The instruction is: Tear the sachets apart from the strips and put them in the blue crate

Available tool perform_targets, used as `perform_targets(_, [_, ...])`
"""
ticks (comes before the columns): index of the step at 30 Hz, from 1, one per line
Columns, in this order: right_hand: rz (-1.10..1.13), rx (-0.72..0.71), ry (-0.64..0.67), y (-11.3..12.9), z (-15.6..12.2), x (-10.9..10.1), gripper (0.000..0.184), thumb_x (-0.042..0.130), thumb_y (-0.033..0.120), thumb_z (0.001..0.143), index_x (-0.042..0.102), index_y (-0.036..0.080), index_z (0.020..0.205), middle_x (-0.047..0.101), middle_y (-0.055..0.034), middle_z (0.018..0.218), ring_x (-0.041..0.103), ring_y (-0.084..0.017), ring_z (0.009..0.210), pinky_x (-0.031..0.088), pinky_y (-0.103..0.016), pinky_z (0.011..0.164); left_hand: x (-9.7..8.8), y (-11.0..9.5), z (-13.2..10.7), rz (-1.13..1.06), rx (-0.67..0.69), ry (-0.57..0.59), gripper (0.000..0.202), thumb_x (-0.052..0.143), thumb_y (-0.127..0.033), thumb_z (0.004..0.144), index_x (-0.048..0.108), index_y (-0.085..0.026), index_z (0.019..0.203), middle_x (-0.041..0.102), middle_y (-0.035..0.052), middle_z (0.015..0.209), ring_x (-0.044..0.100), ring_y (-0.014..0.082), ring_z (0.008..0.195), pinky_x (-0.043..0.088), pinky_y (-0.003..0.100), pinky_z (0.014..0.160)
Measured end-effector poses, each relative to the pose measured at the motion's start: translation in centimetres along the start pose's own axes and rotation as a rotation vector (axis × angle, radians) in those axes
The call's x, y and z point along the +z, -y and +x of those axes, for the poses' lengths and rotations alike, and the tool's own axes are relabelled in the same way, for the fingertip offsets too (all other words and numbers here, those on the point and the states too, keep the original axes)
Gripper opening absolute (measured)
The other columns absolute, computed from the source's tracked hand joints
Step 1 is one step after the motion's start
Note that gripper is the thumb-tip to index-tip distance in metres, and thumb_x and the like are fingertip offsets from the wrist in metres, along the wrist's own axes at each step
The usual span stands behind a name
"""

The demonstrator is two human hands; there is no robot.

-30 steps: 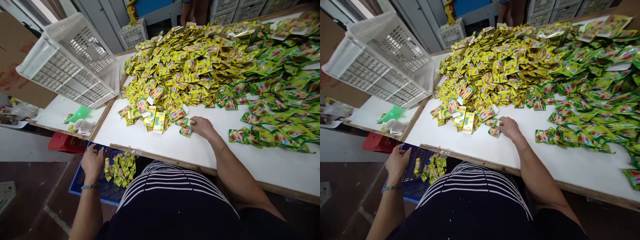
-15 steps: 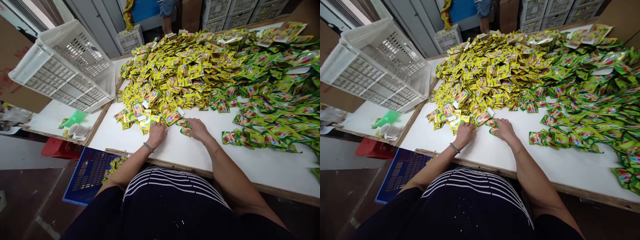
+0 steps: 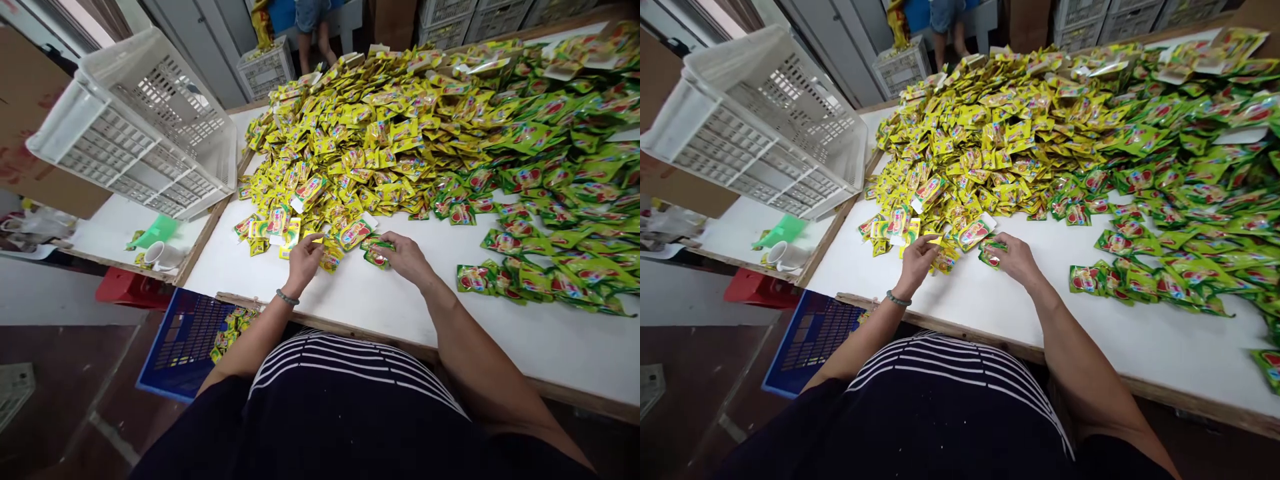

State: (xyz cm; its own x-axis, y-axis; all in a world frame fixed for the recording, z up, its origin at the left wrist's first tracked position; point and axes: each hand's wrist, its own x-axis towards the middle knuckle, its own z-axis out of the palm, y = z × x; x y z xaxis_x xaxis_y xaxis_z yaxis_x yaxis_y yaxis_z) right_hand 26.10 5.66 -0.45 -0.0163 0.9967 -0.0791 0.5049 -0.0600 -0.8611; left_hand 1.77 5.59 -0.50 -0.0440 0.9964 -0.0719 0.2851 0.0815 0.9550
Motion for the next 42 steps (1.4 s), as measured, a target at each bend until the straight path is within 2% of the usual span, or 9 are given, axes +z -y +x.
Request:
perform_targets(3, [0.280, 0.042, 0.010, 0.6, -0.4, 1.2, 0.037, 0.070, 0.051, 0.070, 0.064, 0.020, 0.091, 0.070, -0.0048, 0.087, 0.063, -0.019, 0.070, 0.050, -0.029, 0.057, 0.8, 1.1, -0.3, -0.346, -0.101, 0.044, 0.031, 0.067, -0.025, 0.072, 0.065, -0.016, 0.102, 0.064, -0.0007, 0.068, 0.052, 0.0105, 0.058, 0.039, 0.023, 0.057])
perform_targets(7, [0.455, 0.049, 0.061, 1.3, -1.0, 2.6, 0.056, 0.077, 0.049, 0.065, 0.064, 0.020, 0.111, 0.070, -0.0081, 0.106, 0.066, -0.020, 0.081, 0.053, -0.028, 0.059, 1.9, 1.7, -0.8, -0.495, -0.116, 0.052, 0.040, 0.075, -0.028, 0.065, 0.065, -0.016, 0.102, 0.062, -0.0023, 0.066, 0.047, 0.0080, 0.056, 0.036, 0.021, 0.055])
perform_targets(16, [0.298, -0.090, 0.091, 1.7, -1.4, 3.9, 0.043, 0.070, 0.039, 0.072, 0.065, 0.020, 0.110, 0.067, -0.0082, 0.118, 0.059, -0.024, 0.116, 0.050, -0.040, 0.099, 3.3, 0.5, -2.0, -0.640, -0.144, 0.129, 0.031, 0.073, -0.025, 0.069, 0.066, -0.017, 0.099, 0.062, -0.0015, 0.079, 0.053, 0.0073, 0.068, 0.040, 0.020, 0.062])
perform_targets(22, [0.176, -0.123, 0.181, 2.4, -1.8, 3.9, 0.059, 0.063, 0.026, 0.074, 0.057, 0.026, 0.132, 0.062, -0.0052, 0.129, 0.056, -0.024, 0.121, 0.053, -0.037, 0.091, 4.0, 0.4, -2.2, -0.725, -0.174, 0.194, 0.058, 0.087, -0.026, 0.056, 0.060, -0.016, 0.106, 0.057, -0.0074, 0.063, 0.057, 0.0089, 0.062, 0.044, 0.024, 0.066])
perform_targets(27, [0.238, -0.099, 0.186, 1.8, -1.5, 3.6, 0.080, 0.069, 0.041, 0.073, 0.040, 0.023, 0.145, 0.060, -0.0100, 0.130, 0.061, -0.023, 0.108, 0.055, -0.035, 0.081, 3.5, 0.4, -1.9, -0.790, -0.246, 0.145, 0.061, 0.088, -0.020, 0.049, 0.057, -0.016, 0.102, 0.054, -0.0106, 0.057, 0.053, 0.0065, 0.055, 0.044, 0.023, 0.063])
perform_targets(31, [0.274, 0.067, 0.174, 1.6, -1.6, 4.0, 0.069, 0.071, 0.056, 0.072, 0.057, 0.019, 0.129, 0.066, -0.0114, 0.117, 0.064, -0.023, 0.096, 0.056, -0.036, 0.079, 3.6, 0.3, -1.9, -0.799, -0.255, 0.088, 0.063, 0.087, -0.021, 0.046, 0.055, -0.017, 0.100, 0.052, -0.0123, 0.055, 0.053, 0.0062, 0.054, 0.044, 0.022, 0.063])
perform_targets(34, [0.260, 0.080, 0.235, 1.9, -1.7, 4.2, 0.049, 0.072, 0.055, 0.070, 0.071, 0.017, 0.101, 0.073, -0.0082, 0.095, 0.066, -0.024, 0.086, 0.055, -0.038, 0.079, 3.8, -0.1, -1.5, -0.734, -0.243, 0.105, 0.062, 0.088, -0.024, 0.046, 0.056, -0.017, 0.098, 0.053, -0.0116, 0.055, 0.055, 0.0079, 0.055, 0.045, 0.024, 0.066])
perform_targets(37, [0.235, 0.065, 0.085, 1.8, -1.2, 3.5, 0.045, 0.073, 0.055, 0.068, 0.071, 0.016, 0.091, 0.073, -0.0058, 0.085, 0.066, -0.024, 0.079, 0.054, -0.038, 0.076, 3.6, -1.2, -0.3, -0.541, -0.180, 0.139, 0.051, 0.084, -0.033, 0.057, 0.059, -0.016, 0.098, 0.059, -0.0067, 0.060, 0.058, 0.0112, 0.059, 0.046, 0.027, 0.068])
perform_targets(42, [0.166, 0.065, -0.272, 0.4, 0.3, 1.0, 0.046, 0.066, 0.055, 0.074, 0.068, 0.016, 0.098, 0.072, -0.0068, 0.088, 0.066, -0.023, 0.079, 0.053, -0.035, 0.073, 4.7, -3.9, 3.1, 0.367, 0.182, 0.047, 0.047, 0.075, -0.047, 0.075, 0.063, -0.016, 0.108, 0.070, 0.0118, 0.101, 0.063, 0.0270, 0.099, 0.045, 0.036, 0.086])
